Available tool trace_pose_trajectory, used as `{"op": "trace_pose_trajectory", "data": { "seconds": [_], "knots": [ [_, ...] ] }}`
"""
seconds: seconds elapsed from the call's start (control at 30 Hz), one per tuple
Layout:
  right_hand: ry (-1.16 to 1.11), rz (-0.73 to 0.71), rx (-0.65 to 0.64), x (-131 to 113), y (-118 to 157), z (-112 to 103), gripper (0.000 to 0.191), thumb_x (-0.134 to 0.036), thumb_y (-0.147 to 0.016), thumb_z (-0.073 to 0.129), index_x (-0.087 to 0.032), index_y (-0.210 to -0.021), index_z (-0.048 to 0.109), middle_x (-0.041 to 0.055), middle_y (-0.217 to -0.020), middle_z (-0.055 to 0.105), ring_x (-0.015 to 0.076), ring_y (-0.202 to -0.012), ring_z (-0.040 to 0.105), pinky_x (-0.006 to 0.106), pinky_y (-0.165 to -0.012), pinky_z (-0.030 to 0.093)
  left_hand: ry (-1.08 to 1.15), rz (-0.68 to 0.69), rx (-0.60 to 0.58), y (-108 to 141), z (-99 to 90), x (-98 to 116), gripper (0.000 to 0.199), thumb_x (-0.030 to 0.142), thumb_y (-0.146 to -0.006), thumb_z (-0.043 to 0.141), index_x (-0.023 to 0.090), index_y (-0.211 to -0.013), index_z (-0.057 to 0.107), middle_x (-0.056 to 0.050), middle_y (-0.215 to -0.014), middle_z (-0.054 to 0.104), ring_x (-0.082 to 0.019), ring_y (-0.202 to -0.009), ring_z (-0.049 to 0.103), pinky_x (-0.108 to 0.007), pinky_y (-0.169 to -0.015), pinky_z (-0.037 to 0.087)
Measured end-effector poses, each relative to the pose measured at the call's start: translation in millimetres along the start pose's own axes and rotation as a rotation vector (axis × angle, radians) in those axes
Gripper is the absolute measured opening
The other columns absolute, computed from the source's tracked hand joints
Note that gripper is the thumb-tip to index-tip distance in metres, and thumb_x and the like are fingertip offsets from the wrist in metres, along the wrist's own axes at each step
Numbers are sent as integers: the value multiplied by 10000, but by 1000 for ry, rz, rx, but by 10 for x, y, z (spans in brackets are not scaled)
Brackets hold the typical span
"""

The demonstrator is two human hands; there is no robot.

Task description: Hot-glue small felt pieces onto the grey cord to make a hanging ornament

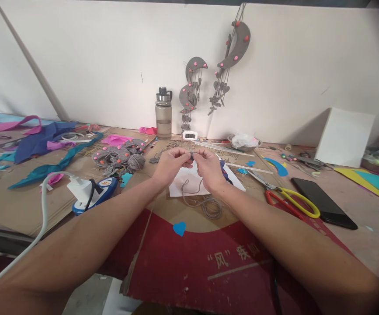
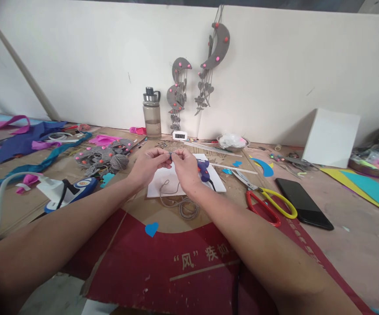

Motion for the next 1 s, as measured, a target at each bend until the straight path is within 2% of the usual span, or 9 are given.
{"op": "trace_pose_trajectory", "data": {
  "seconds": [0.2, 0.33, 0.43, 0.53, 0.7, 1.0],
  "knots": [
    [98, -57, 29, -32, -14, -54, 123, -325, -734, 530, -204, -749, 541, -54, -586, 475, 100, -521, 383, 243, -496, 303, 26, -102, -43, -3, 36, 25, 187, 200, -681, 696, 94, -823, 639, -48, -671, 657, -134, -605, 633, -317, -659, 554],
    [230, -108, 12, -126, 32, -49, 93, -291, -753, 514, -201, -744, 536, -40, -612, 494, 117, -565, 428, 262, -549, 327, -69, -128, -49, -29, -12, 19, 178, 243, -689, 711, 89, -754, 651, -77, -670, 673, -151, -606, 650, -334, -677, 567],
    [263, -160, 12, -184, 80, -40, 95, -276, -770, 511, -208, -835, 504, -49, -625, 466, 128, -585, 441, 271, -582, 345, -122, -116, -14, -36, -52, 30, 180, 258, -678, 722, 98, -713, 646, -78, -661, 677, -164, -613, 660, -340, -671, 573],
    [259, -233, 33, -234, 130, -38, 182, -251, -778, 516, -221, -940, 439, -59, -660, 450, 130, -611, 454, 272, -616, 365, -113, -103, 52, -30, -89, 43, 175, 247, -662, 729, 105, -673, 627, -59, -640, 666, -151, -582, 647, -332, -647, 575],
    [316, -253, 9, -232, 154, -8, 53, -263, -799, 510, -213, -808, 493, -23, -706, 538, 132, -639, 483, 276, -631, 377, -107, -70, 108, -25, -111, 39, 178, 250, -662, 724, 112, -680, 614, -38, -612, 649, -144, -558, 636, -326, -621, 573],
    [300, -200, 58, -208, 139, -46, 105, -301, -784, 549, -198, -762, 549, -3, -703, 591, 136, -625, 501, 278, -613, 391, -76, -13, 124, -25, -106, 14, 154, 238, -678, 693, 112, -686, 605, -25, -631, 640, -138, -572, 638, -329, -633, 578]
  ]
}}
Point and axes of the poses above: each hand's wrist, its own y-axis away from the middle knuckle, its own z-axis out of the palm, x = y × z, the point moved 7 cm from there along -y, towards the middle knuckle
